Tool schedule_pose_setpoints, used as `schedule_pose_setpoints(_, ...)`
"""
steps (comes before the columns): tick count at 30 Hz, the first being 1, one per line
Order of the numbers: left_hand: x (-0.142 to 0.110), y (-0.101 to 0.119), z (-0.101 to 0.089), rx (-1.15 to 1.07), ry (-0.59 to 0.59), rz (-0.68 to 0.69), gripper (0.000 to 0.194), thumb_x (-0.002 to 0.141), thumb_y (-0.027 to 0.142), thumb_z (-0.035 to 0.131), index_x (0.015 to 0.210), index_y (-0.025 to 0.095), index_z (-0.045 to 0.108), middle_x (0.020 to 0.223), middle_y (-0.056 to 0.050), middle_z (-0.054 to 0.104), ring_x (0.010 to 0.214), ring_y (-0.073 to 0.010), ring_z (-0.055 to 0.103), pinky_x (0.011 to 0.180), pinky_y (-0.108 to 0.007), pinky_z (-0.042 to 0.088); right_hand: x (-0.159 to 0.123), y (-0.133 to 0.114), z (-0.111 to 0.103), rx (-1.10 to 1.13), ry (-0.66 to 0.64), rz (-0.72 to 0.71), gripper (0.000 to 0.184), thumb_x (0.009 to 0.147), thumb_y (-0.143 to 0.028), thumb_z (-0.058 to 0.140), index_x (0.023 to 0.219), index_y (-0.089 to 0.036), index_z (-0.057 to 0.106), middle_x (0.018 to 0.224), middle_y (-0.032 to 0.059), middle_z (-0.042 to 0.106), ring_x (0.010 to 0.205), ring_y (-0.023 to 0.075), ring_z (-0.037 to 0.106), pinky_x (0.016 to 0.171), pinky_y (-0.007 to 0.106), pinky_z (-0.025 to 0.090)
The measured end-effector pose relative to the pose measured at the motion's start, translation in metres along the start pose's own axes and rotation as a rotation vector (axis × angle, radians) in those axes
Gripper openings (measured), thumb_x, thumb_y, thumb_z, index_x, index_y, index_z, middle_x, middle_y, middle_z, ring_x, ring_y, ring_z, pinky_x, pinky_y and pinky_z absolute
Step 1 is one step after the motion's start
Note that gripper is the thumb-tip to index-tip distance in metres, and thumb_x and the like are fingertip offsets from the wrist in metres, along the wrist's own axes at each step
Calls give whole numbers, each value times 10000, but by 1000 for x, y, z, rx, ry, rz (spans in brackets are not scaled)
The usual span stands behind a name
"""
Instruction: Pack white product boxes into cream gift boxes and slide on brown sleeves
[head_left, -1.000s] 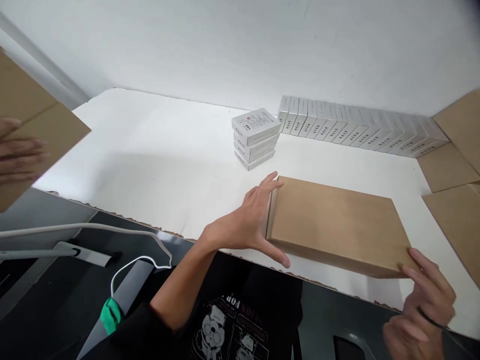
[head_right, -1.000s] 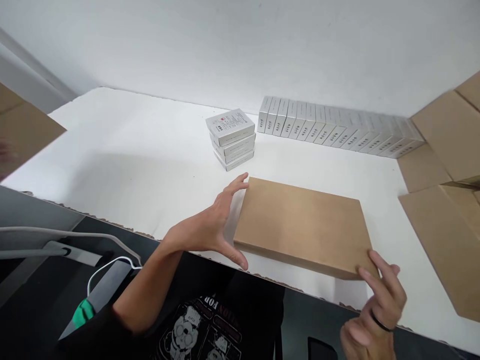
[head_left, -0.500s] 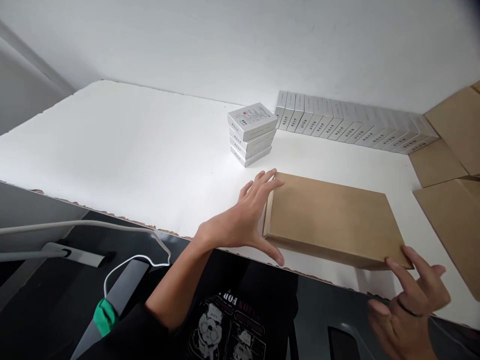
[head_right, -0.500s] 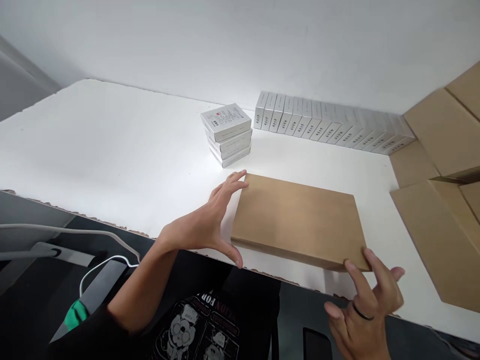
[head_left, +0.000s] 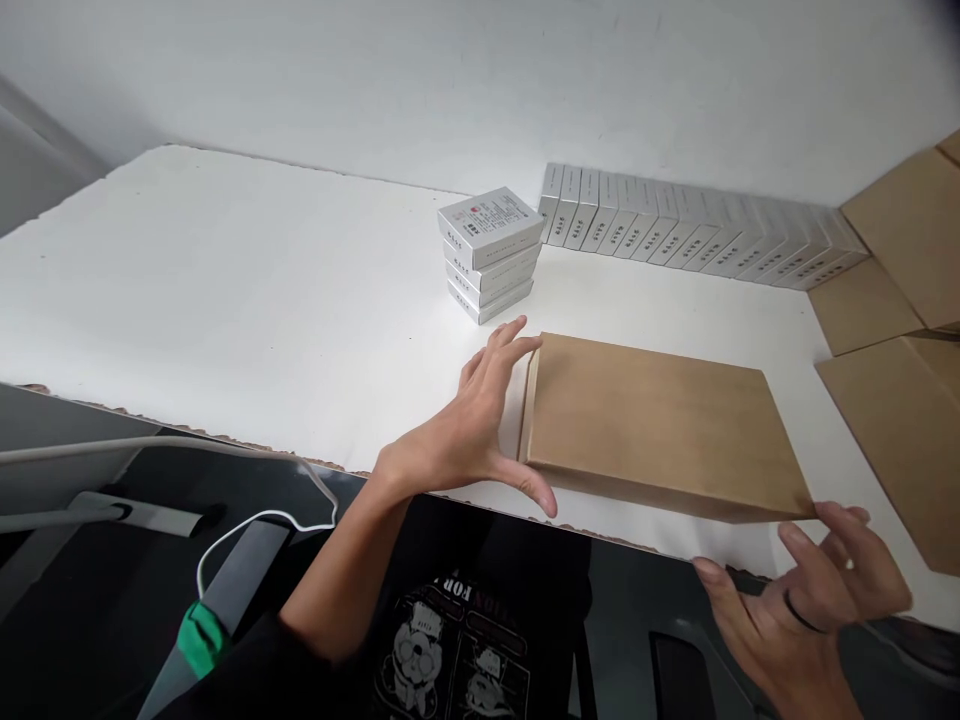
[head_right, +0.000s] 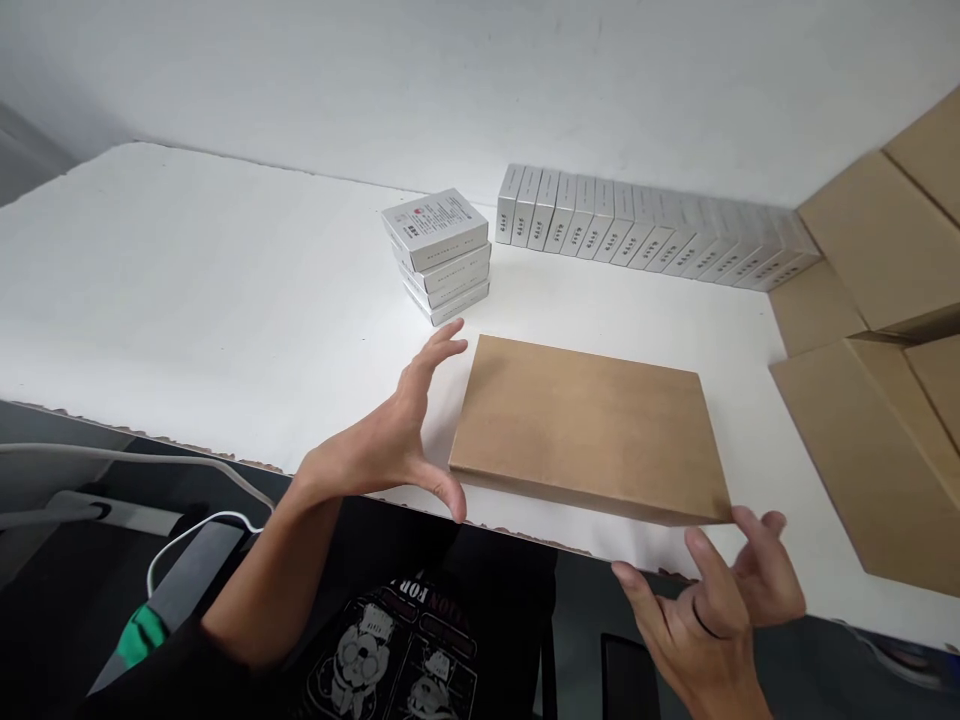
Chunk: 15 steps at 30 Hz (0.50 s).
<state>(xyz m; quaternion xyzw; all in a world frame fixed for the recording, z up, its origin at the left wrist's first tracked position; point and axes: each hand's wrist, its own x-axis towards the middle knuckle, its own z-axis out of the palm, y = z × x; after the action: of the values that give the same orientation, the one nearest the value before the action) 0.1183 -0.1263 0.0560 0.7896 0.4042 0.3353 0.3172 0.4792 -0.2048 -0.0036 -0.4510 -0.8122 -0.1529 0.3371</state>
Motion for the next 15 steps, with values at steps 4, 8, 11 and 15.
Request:
schedule_pose_setpoints(4,-6,-3,0,-71,36,-60,1167,748,892,632,1609,267,152,1723,-192,45,1608,-421,25,1297,-658,132,-7,1,-3,-21,306,-36,847,797,-337,807,1566,-312,452,1276,133,606,1078,387,666,819,564,605)
schedule_pose_setpoints(8,-7,-4,2,-129,66,-57,942,903,880,331,1590,252,187,1726,-156,75,1617,-354,49,1329,-566,118,-2,-9,-12,461,30,237,457,942,-295,582,1388,-386,626,1002,74,680,854,319,700,599,489,562)
schedule_pose_setpoints(11,-8,-4,2,-127,79,-59,883,940,852,214,1560,223,218,1723,-167,87,1619,-333,41,1336,-541,71,1,-16,-18,580,-182,311,327,1039,-423,430,1139,-324,725,1163,101,718,1085,343,695,718,494,594)
schedule_pose_setpoints(15,-7,-8,0,-121,32,-104,954,897,891,369,1560,238,162,1722,-179,18,1611,-385,13,1315,-620,83,-8,-16,-18,618,-102,384,784,997,-755,150,1093,-272,760,1323,131,683,1145,357,693,875,547,598)
